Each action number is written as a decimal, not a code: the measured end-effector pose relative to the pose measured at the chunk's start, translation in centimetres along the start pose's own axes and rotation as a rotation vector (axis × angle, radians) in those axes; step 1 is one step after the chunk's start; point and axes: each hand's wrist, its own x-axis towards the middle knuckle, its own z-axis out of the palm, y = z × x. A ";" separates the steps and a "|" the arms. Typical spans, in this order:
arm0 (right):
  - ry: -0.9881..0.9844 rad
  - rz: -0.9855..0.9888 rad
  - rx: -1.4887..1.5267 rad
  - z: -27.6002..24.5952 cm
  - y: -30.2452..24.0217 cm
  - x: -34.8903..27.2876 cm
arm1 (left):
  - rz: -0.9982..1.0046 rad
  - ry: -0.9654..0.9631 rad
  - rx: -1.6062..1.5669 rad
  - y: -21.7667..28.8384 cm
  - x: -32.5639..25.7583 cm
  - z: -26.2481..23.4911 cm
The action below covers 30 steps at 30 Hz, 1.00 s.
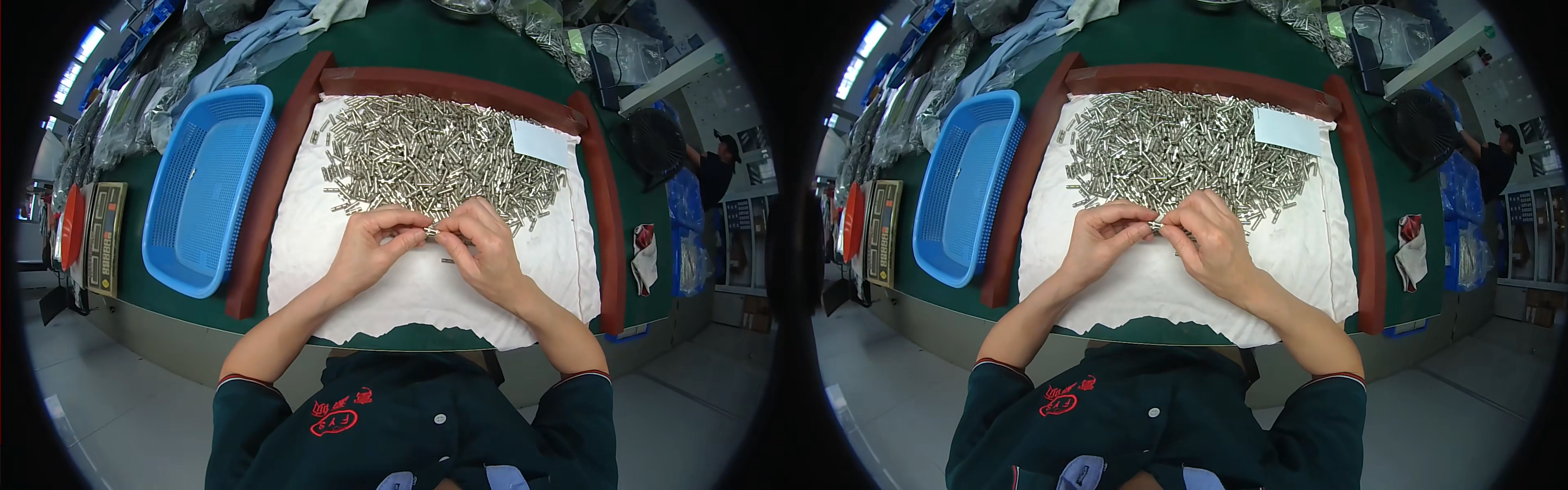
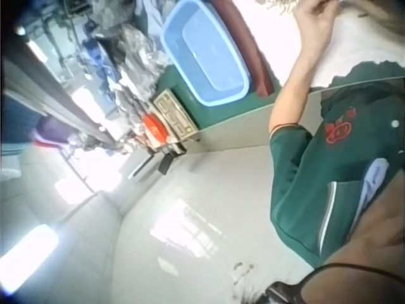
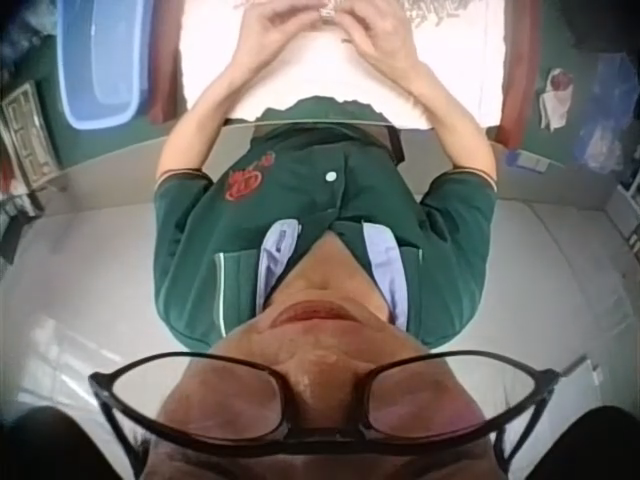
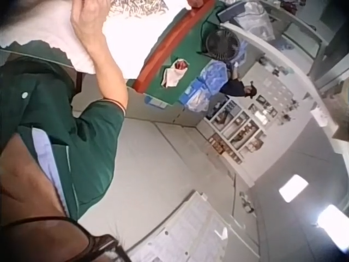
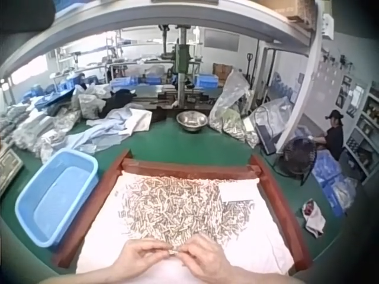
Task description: The recorder is inspecting and sorting small metal pins/components on a workbench.
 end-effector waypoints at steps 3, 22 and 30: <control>0.011 -0.002 -0.003 0.0 0.0 0.0 | 0.008 -0.005 0.001 -0.1 0.0 0.0; 0.029 0.030 0.015 0.0 0.0 -0.2 | -0.048 0.027 -0.109 0.1 -0.1 0.1; 0.015 0.050 0.017 0.1 0.0 -0.2 | -0.037 0.016 -0.111 0.1 -0.1 0.2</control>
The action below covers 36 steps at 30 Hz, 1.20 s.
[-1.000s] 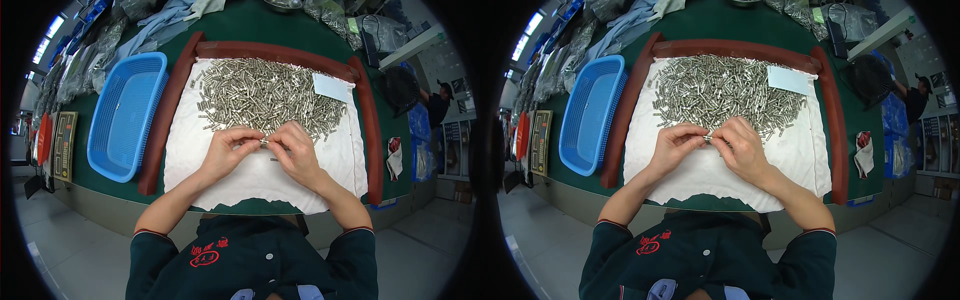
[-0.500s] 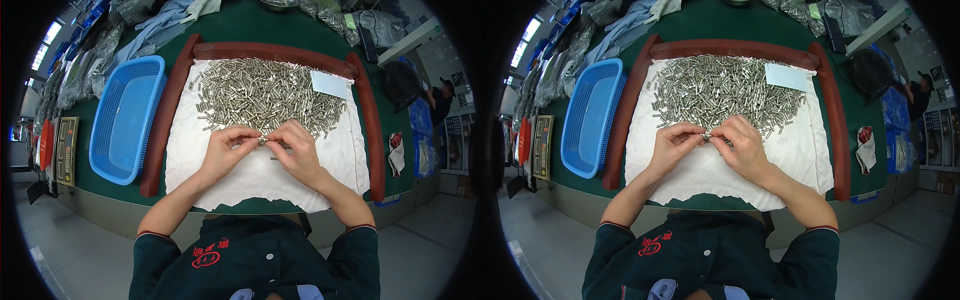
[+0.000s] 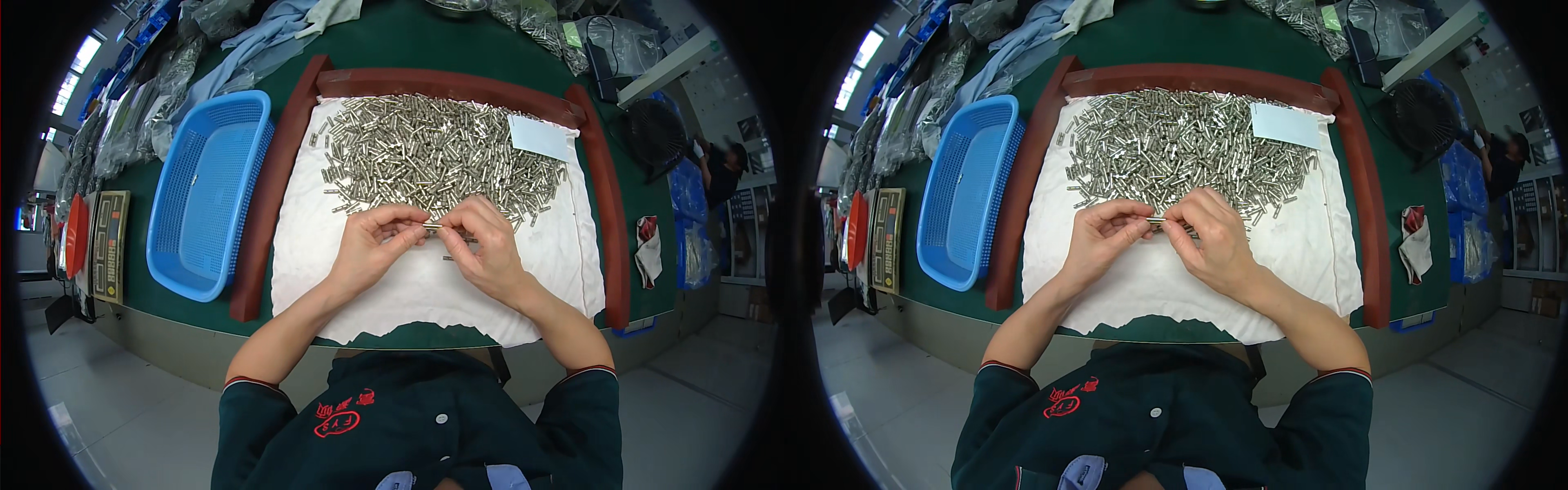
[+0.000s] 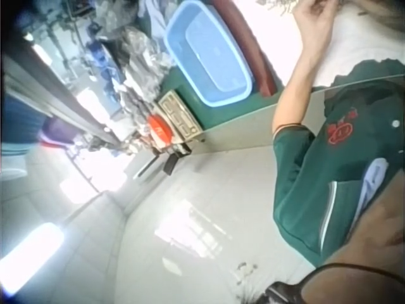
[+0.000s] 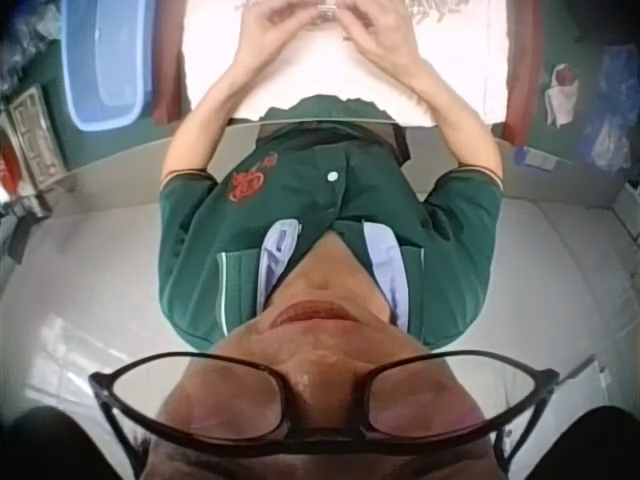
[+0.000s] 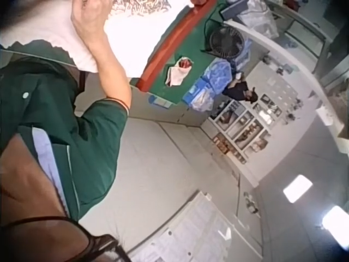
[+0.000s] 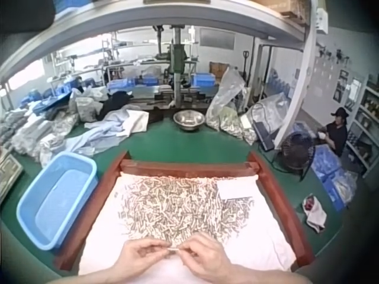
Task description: The recorder is inspecting and sorting small metal pins/components on a workbench.
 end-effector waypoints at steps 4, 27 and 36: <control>-0.003 0.016 0.014 0.1 0.1 0.0 | 0.001 -0.003 0.004 0.0 0.1 0.0; -0.087 0.209 0.182 -0.4 -0.3 0.1 | -0.004 -0.007 -0.009 0.0 0.0 0.1; -0.104 0.203 0.183 -0.4 -0.4 0.1 | -0.002 -0.007 0.018 0.1 -0.1 0.0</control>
